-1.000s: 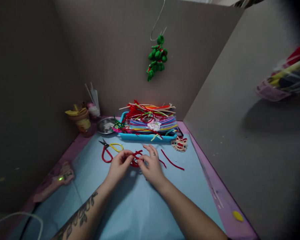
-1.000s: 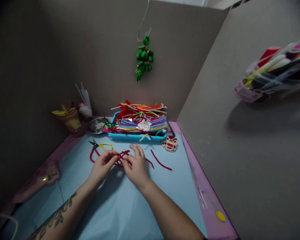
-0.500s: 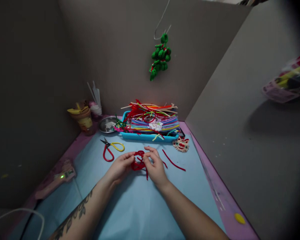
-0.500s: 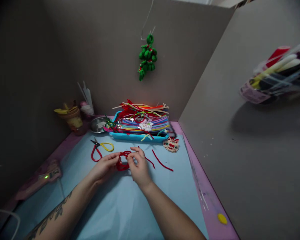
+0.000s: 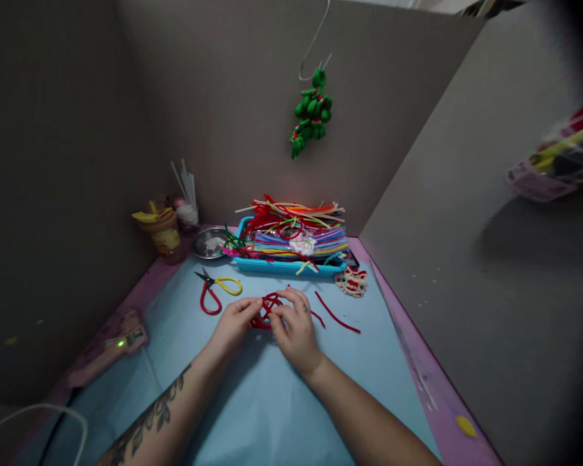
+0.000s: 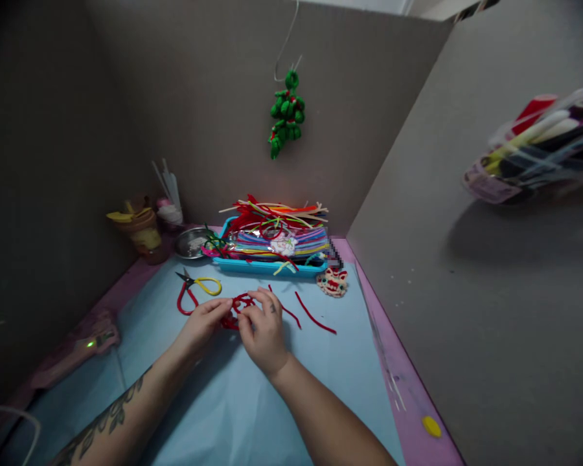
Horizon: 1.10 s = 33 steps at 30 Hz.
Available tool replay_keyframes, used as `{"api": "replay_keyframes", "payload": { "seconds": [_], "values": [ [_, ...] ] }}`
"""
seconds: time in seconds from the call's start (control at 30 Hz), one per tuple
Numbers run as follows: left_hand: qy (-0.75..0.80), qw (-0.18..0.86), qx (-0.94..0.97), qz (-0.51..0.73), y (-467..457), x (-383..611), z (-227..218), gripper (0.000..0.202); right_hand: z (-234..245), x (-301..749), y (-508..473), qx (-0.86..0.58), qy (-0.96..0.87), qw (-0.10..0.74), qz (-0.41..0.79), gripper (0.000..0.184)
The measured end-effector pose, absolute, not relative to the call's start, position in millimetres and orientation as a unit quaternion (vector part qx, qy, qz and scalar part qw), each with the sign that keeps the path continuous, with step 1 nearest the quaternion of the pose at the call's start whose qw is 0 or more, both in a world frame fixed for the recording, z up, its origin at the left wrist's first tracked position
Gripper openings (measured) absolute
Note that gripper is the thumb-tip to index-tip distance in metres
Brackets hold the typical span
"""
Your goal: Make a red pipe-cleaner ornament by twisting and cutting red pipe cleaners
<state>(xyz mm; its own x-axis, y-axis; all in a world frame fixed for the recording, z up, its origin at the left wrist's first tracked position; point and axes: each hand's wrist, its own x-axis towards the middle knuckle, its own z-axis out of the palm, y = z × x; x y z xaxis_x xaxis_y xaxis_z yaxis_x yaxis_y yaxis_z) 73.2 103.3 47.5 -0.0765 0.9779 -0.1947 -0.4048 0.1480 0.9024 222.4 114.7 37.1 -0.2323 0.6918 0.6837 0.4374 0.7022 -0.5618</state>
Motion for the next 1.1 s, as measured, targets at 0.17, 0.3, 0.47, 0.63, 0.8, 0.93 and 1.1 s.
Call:
{"api": "replay_keyframes", "payload": {
  "seconds": [0.17,0.3,0.47,0.63,0.8,0.93,1.1],
  "values": [
    [0.456,0.604,0.291,0.586,104.9,71.4,44.7,0.019,35.6,222.7,111.8,-0.343,-0.799,0.475,0.134,0.014],
    [0.404,0.681,0.152,0.591,110.8,66.4,47.0,0.018,33.7,226.8,113.0,-0.326,-0.767,0.516,0.198,0.024],
    [0.332,0.740,0.009,0.585,118.0,58.6,51.9,0.023,32.9,231.5,124.0,-0.394,-0.660,0.567,0.296,0.023],
    [0.311,0.742,-0.008,0.594,118.2,56.4,50.7,0.023,31.9,230.1,126.3,-0.405,-0.668,0.522,0.342,0.022],
    [0.335,0.743,0.010,0.580,115.3,60.9,53.6,0.023,32.7,228.9,123.8,-0.395,-0.672,0.521,0.348,0.018],
    [0.354,0.757,0.034,0.549,112.2,66.1,58.4,0.026,34.3,231.8,126.6,-0.395,-0.665,0.534,0.341,0.017],
    [0.352,0.761,0.050,0.543,111.2,65.4,56.4,0.027,34.0,233.1,127.4,-0.362,-0.723,0.502,0.308,0.023]
  ]
}}
